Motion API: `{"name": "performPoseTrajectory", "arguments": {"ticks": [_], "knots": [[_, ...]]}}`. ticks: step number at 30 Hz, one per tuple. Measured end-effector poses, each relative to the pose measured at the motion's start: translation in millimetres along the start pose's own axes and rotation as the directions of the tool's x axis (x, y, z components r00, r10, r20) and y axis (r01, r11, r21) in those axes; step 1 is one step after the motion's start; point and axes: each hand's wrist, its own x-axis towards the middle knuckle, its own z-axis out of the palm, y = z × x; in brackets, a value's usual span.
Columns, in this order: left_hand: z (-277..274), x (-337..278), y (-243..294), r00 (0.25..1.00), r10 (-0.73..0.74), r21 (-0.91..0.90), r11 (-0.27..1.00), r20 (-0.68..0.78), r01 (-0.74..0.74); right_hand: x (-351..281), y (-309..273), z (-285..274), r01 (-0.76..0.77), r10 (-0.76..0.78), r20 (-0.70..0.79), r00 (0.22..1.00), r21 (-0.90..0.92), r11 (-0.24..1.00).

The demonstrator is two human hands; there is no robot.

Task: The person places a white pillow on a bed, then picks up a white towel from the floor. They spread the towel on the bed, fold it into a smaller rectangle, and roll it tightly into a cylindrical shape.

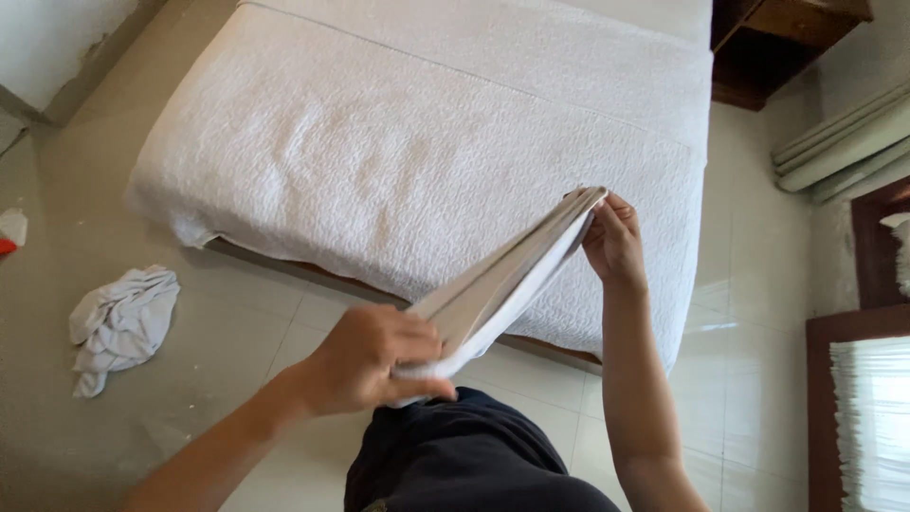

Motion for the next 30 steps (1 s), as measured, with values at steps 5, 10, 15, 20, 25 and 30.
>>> {"name": "performPoseTrajectory", "arguments": {"ticks": [5, 10, 15, 20, 25, 30], "knots": [[6, -8, -53, 0.992, -0.100, 0.163, 0.983, 0.077, 0.086, 9, -30, 10, 0.073, -0.070, 0.038, 0.997, -0.088, 0.993], [-16, -9, -133, 0.987, -0.140, 0.302, 0.940, -0.081, 0.158, 23, -38, 1, 0.146, -0.148, 0.007, 0.989, -0.218, 0.965], [-53, 28, -194, 0.924, -0.341, -0.091, 0.940, -0.174, 0.329, 46, -53, 3, 0.274, -0.320, -0.018, 0.947, -0.474, 0.837], [-68, 75, -254, 0.914, -0.307, -0.504, 0.852, -0.264, 0.140, 48, -55, 17, 0.258, -0.358, -0.114, 0.927, -0.501, 0.826], [-98, 139, -296, 0.934, -0.153, -0.423, 0.906, -0.323, 0.002, 68, -42, 27, 0.217, -0.382, -0.226, 0.896, -0.528, 0.821], [-87, 217, -359, 0.855, -0.500, -0.554, 0.754, -0.135, 0.354, 132, -16, 0, 0.121, -0.384, -0.264, 0.885, -0.667, 0.736]]}}
